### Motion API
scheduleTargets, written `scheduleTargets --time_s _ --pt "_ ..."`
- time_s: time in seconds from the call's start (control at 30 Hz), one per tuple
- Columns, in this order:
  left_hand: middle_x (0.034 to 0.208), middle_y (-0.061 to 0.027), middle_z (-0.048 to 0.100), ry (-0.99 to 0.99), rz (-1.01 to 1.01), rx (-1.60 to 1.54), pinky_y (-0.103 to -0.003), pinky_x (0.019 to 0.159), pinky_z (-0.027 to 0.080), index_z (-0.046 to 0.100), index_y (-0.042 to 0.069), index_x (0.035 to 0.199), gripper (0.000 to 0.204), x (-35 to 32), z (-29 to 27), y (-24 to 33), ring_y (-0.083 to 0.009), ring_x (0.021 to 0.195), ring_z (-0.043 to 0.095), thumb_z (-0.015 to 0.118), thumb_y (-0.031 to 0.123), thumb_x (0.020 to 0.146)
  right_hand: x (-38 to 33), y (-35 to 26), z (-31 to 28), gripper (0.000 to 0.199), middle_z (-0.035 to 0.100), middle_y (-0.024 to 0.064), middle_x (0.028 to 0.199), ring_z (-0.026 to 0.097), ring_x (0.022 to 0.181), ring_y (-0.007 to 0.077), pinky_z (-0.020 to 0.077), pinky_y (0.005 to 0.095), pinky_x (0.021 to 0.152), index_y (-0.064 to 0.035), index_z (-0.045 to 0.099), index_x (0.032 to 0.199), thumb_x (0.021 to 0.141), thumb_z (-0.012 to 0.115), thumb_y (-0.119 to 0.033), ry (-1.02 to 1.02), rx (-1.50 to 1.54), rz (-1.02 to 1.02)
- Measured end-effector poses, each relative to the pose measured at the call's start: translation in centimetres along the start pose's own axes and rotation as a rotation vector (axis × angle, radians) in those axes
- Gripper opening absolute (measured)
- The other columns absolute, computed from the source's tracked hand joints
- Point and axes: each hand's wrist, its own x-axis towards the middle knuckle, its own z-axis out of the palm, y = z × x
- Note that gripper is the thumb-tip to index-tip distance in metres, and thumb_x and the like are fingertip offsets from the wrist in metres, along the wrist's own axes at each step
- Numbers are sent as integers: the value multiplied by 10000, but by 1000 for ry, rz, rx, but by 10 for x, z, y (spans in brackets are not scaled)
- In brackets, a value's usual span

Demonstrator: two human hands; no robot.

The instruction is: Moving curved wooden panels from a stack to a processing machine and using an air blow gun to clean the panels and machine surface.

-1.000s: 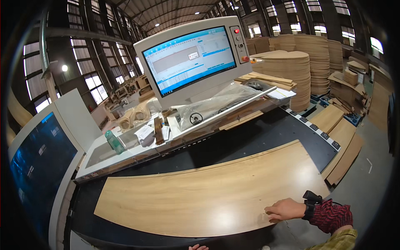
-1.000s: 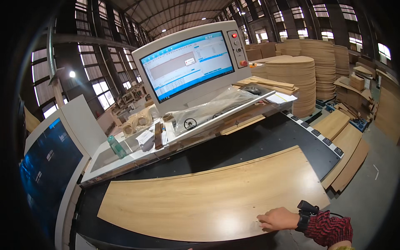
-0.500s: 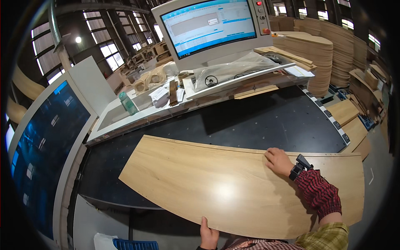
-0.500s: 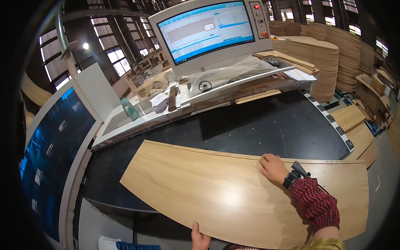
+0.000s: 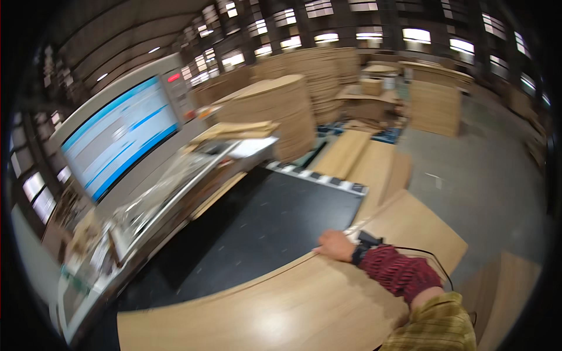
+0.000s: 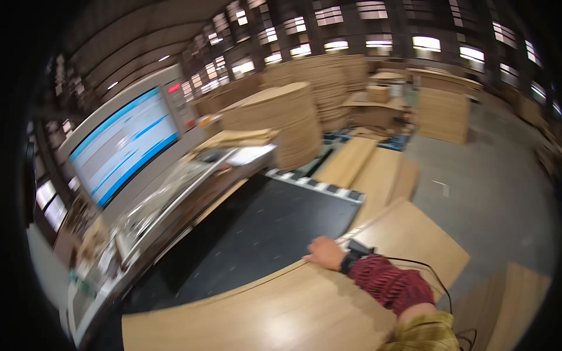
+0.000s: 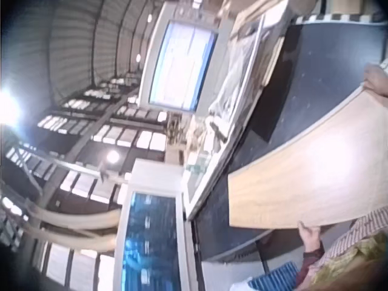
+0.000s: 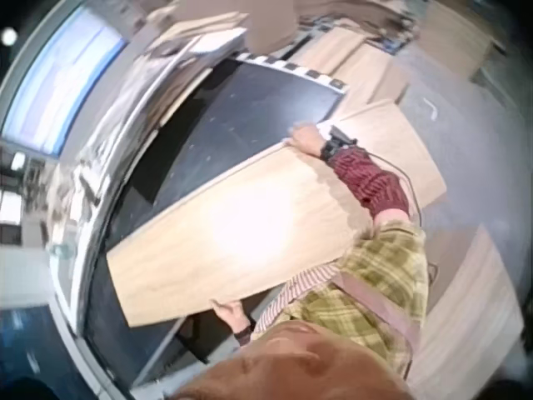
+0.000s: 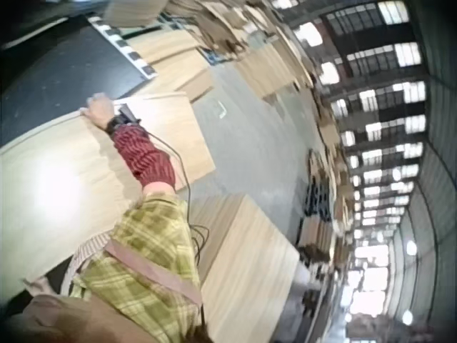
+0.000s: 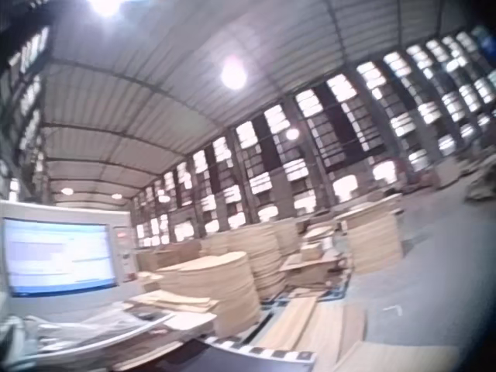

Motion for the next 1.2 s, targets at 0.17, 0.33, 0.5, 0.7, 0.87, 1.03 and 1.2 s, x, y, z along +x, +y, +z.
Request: scheduleTargets --time_s 0.17,0.33,0.5,0.7,0.87,1.03,1.2 --pt "1203 -197 411 -176 255 329 -305 802 431 127 -74 1364 727 -19 28 14 -231 983 451 533 80 781 -16 25 -20 384 528 109 834 516 821 274 463 382 659 -34 576 756 811 540 -413 84 -91 235" --pt "1123 -178 471 -206 146 103 -262 773 424 265 -57 1327 579 2 -2 5 -197 896 469 520 70 823 -40 54 -21 420 559 116 795 533 810 275 472 379 643 -18 602 782 826 525 -429 163 -159 308" --pt "1107 -165 486 -50 16 126 -240 745 457 336 -8 1300 507 -22 32 57 -159 911 494 527 110 845 -43 17 -40 535 618 140 685 597 713 300 465 392 670 -19 634 775 853 434 -509 -168 -148 360" --pt "1064 -145 512 -67 -92 -49 -268 763 477 407 -6 1206 338 -22 25 61 -179 921 507 445 70 879 -47 -7 -41 563 616 194 714 594 708 374 468 437 646 -32 641 813 884 352 -510 -333 -1 316" --pt "1110 -176 487 -241 306 41 -333 826 447 344 -54 1229 490 86 -130 84 -214 938 495 510 -78 768 -68 -21 -52 575 636 154 733 605 716 344 465 436 646 -67 674 739 885 336 -509 -325 -32 413" --pt "1227 -187 423 -93 310 467 -359 974 357 283 -91 1262 591 34 -101 101 -244 1110 435 611 29 784 -93 -38 -54 361 615 169 732 603 675 344 459 448 590 -84 633 929 907 364 -325 -435 -127 278" --pt "1185 -172 460 -110 56 262 -335 942 384 322 -82 1232 582 25 -37 88 -206 1099 446 650 67 775 -193 3 -146 295 564 198 675 534 600 385 386 459 535 -30 576 779 856 449 -285 17 -253 403"
